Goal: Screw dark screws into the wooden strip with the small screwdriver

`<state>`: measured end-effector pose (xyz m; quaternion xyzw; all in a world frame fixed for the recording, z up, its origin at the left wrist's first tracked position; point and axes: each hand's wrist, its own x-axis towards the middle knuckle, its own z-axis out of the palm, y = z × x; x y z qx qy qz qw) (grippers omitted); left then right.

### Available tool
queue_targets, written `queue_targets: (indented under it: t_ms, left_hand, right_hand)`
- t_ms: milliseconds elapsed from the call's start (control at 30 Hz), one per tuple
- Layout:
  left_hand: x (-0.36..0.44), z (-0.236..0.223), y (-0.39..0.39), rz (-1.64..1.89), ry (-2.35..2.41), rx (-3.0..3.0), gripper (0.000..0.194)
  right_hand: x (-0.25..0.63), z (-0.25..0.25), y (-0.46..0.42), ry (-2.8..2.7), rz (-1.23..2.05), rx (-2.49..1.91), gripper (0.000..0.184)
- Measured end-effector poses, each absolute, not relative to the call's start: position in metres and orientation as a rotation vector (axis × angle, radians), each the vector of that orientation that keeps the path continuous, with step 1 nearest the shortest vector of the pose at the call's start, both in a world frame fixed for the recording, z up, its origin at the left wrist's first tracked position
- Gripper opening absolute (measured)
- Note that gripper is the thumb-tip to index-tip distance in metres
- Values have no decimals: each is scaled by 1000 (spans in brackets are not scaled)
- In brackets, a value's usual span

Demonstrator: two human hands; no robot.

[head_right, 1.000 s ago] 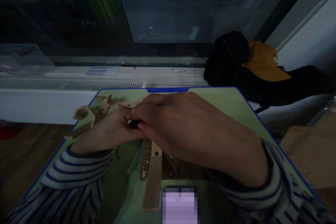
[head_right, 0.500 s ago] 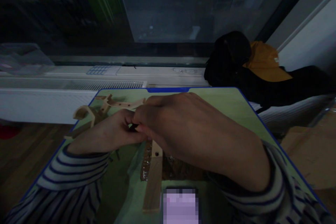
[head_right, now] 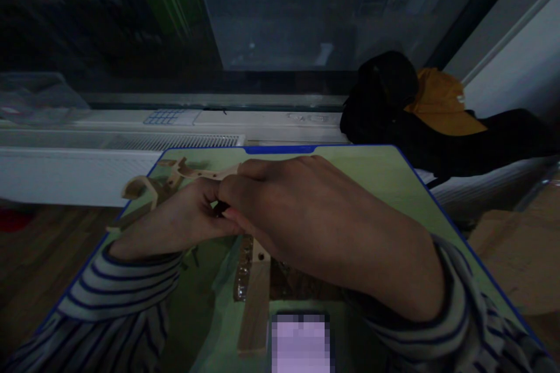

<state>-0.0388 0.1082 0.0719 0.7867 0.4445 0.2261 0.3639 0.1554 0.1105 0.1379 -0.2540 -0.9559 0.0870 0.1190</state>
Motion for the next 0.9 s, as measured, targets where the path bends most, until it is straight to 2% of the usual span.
queue_targets:
  t_ms: [367, 600, 900]
  left_hand:
    - [-37, 71, 108, 571, 1062, 1923, 22]
    - [-36, 69, 107, 493, 1047, 1941, 22]
    - [-37, 73, 106, 456, 1063, 1966, 21]
  right_hand:
    - [160, 141, 110, -2789, 205, -677, 20]
    - [163, 140, 112, -2781, 173, -764, 13]
    - [161, 139, 111, -2779, 181, -741, 14]
